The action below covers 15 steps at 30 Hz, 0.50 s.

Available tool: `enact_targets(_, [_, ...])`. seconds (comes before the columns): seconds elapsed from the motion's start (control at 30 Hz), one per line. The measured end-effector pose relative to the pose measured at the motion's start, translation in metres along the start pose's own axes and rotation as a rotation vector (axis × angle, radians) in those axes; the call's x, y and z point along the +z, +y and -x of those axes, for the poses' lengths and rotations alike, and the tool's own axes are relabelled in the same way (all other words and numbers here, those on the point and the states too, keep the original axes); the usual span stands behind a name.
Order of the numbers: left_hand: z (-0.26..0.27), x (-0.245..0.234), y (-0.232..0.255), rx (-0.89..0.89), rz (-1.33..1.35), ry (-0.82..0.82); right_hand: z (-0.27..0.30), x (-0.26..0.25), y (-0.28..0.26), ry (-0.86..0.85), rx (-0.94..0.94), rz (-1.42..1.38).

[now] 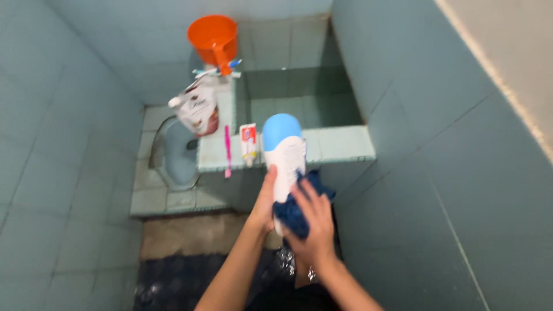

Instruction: Cleaning various toiletry bottles with a wet cloth and organizing them on a wall-mounted rack.

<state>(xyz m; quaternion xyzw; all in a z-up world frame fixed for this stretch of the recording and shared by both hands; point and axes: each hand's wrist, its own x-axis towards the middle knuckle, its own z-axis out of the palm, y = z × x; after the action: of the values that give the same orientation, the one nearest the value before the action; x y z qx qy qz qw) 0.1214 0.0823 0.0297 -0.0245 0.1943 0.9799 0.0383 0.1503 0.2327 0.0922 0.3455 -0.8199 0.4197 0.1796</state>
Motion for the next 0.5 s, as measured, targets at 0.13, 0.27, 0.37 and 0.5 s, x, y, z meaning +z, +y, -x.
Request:
enact_targets(0.13, [0.048,0.017,0.007,0.039,-0.293,0.147,-0.017,0.008,0.003,0.061,0.143,-0.392])
enact_targets(0.27, [0.070,0.025,0.012,0.101,-0.480,0.180,-0.036,0.023,0.013,0.009,0.357,-0.609])
enact_targets(0.37, [0.067,0.029,0.019,0.170,-0.532,0.190,-0.069,0.008,-0.002,0.007,0.548,-0.999])
enact_targets(0.5, [0.061,0.045,0.033,0.300,-0.428,0.254,-0.079,-0.002,0.017,-0.260,0.664,-1.047])
